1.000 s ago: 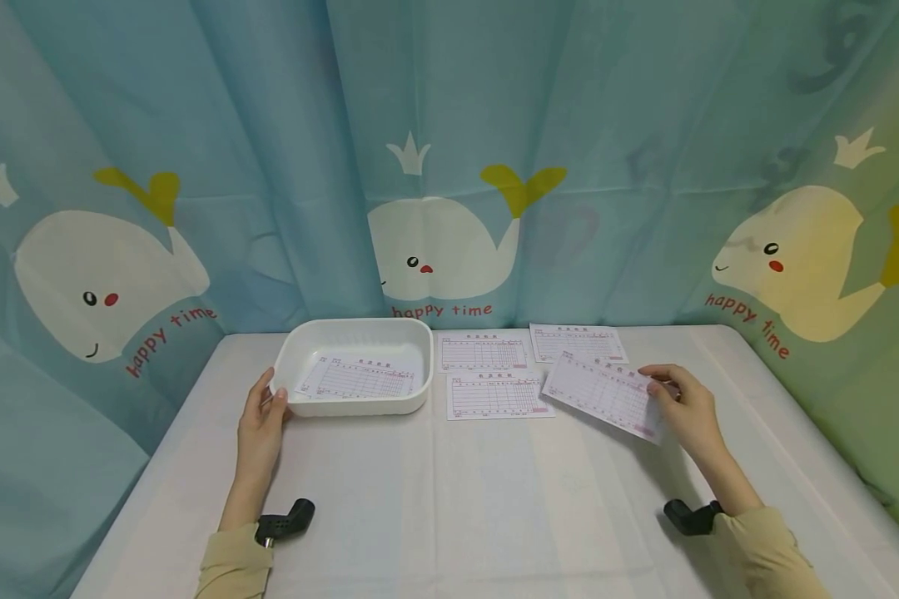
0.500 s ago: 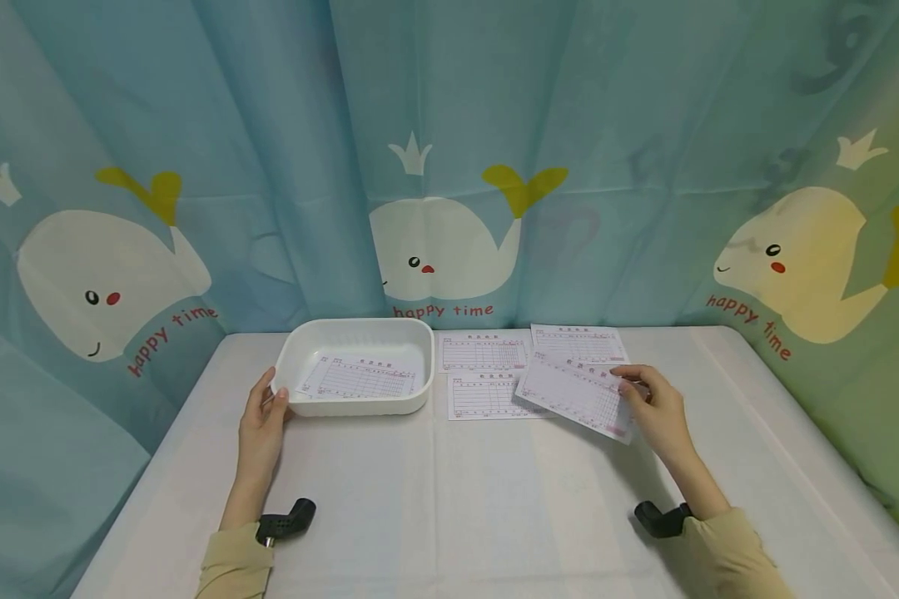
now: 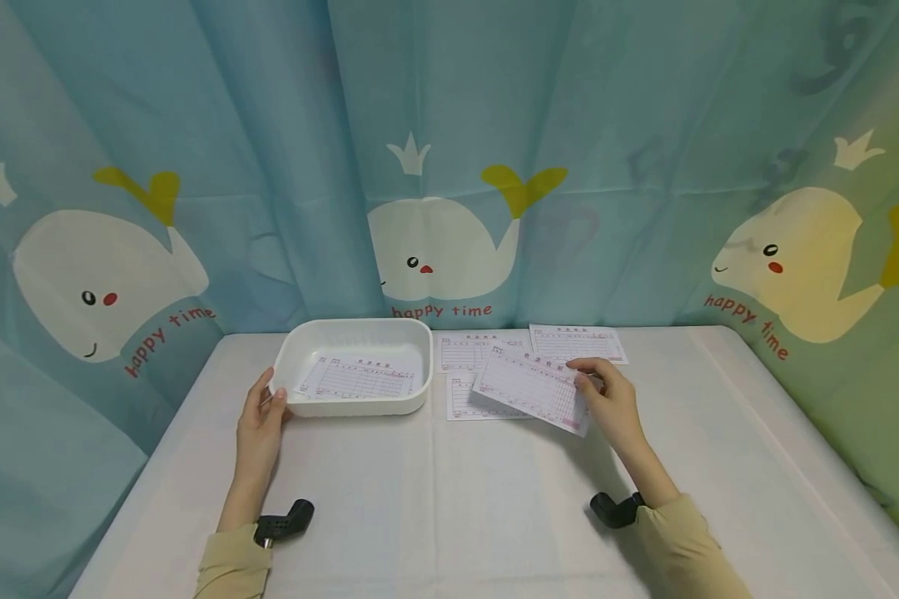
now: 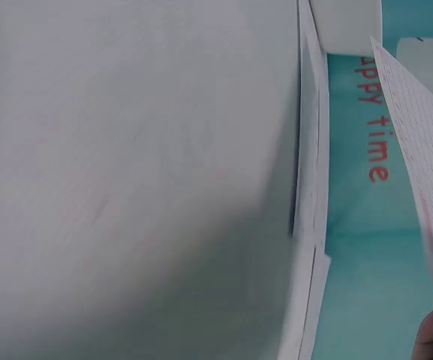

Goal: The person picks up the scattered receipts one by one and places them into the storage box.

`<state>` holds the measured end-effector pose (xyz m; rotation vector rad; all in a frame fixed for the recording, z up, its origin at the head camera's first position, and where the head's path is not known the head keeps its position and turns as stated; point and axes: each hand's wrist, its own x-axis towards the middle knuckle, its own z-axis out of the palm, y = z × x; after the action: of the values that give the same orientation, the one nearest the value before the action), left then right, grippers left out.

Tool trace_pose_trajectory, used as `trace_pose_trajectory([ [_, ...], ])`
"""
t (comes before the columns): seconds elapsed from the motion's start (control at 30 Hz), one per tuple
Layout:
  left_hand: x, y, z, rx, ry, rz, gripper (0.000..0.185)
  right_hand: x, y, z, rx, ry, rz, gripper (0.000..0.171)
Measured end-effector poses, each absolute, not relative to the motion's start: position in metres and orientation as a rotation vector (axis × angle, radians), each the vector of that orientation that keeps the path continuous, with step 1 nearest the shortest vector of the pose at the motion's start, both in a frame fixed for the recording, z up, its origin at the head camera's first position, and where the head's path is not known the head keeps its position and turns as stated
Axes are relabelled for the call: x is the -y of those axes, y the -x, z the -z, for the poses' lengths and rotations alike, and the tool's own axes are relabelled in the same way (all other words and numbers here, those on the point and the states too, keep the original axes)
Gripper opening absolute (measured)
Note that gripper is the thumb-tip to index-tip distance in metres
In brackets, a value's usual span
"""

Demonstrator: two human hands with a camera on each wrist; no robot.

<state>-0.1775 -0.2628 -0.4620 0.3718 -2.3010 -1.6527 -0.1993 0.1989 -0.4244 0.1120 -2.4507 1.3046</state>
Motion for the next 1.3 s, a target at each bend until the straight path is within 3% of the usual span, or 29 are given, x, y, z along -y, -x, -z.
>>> trace_pose_trajectory([
  [0.67,0.263,0.179,0.463,2.295,-0.352,1.667,0.054,-0.137,0.232,0.406,2.404,-0.291,-1.462,0.019],
  [1.3,0.264,0.177,0.461,2.307,-0.337,1.659,0.055,-0.123,0.247,0.380,2.383,-0.364,-1.494,0.019],
])
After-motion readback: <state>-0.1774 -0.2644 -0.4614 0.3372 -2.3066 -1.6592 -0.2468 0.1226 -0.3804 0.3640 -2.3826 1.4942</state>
